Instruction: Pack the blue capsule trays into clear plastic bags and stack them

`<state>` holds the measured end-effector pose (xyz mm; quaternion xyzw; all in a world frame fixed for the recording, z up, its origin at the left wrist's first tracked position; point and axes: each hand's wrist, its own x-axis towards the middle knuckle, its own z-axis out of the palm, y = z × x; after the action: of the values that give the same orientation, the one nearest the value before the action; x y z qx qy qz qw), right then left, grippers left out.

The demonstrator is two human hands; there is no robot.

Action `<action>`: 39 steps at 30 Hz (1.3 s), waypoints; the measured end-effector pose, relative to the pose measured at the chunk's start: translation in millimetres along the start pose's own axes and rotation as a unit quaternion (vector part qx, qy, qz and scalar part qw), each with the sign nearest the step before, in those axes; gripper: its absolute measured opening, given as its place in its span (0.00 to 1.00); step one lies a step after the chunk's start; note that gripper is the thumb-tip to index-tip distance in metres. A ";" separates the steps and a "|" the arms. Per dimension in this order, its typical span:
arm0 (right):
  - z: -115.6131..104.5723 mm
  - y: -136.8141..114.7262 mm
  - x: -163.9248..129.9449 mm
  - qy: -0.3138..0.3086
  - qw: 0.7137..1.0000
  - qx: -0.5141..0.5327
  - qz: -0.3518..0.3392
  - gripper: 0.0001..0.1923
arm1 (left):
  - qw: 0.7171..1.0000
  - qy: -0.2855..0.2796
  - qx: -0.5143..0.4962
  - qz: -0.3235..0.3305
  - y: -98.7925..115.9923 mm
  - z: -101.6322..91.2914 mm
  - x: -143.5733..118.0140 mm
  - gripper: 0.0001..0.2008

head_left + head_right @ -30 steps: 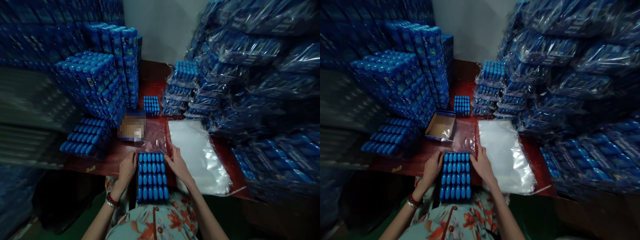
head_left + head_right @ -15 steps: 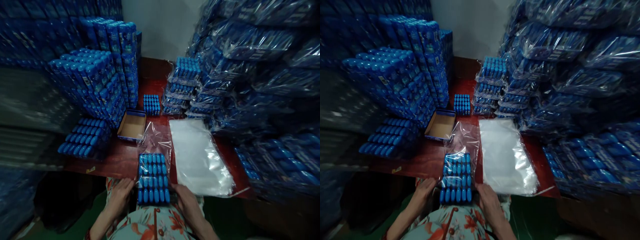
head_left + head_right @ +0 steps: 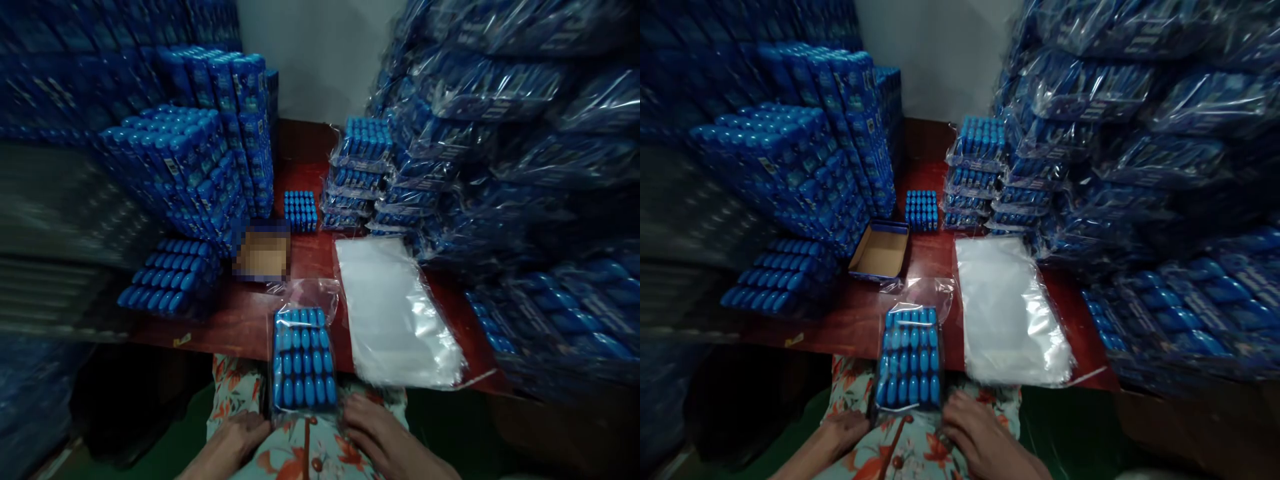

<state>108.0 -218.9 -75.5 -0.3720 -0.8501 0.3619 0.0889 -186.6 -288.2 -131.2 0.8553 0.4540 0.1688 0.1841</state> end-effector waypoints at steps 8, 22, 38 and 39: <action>-72.7 -24.7 44.1 0.186 0.975 0.122 0.000 0.13 | 0.997 -0.009 -0.075 -0.019 10.9 -126.5 72.5 0.12; -146.3 -16.2 178.1 0.389 0.809 0.431 -0.089 0.15 | 0.927 0.358 -0.105 -0.039 -35.5 -191.3 198.0 0.09; -149.8 -12.2 196.0 0.432 0.753 0.494 -0.035 0.19 | 0.694 0.442 -0.560 -0.094 -31.6 -138.0 234.2 0.21; -149.8 -11.6 195.6 0.431 0.752 0.497 -0.034 0.19 | 0.698 0.443 -0.553 -0.106 -32.3 -137.7 235.7 0.18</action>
<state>26.0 -5.6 17.5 -0.3626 -0.4337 0.5314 0.6309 -147.3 -51.4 2.8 0.3721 0.3952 0.7280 0.4187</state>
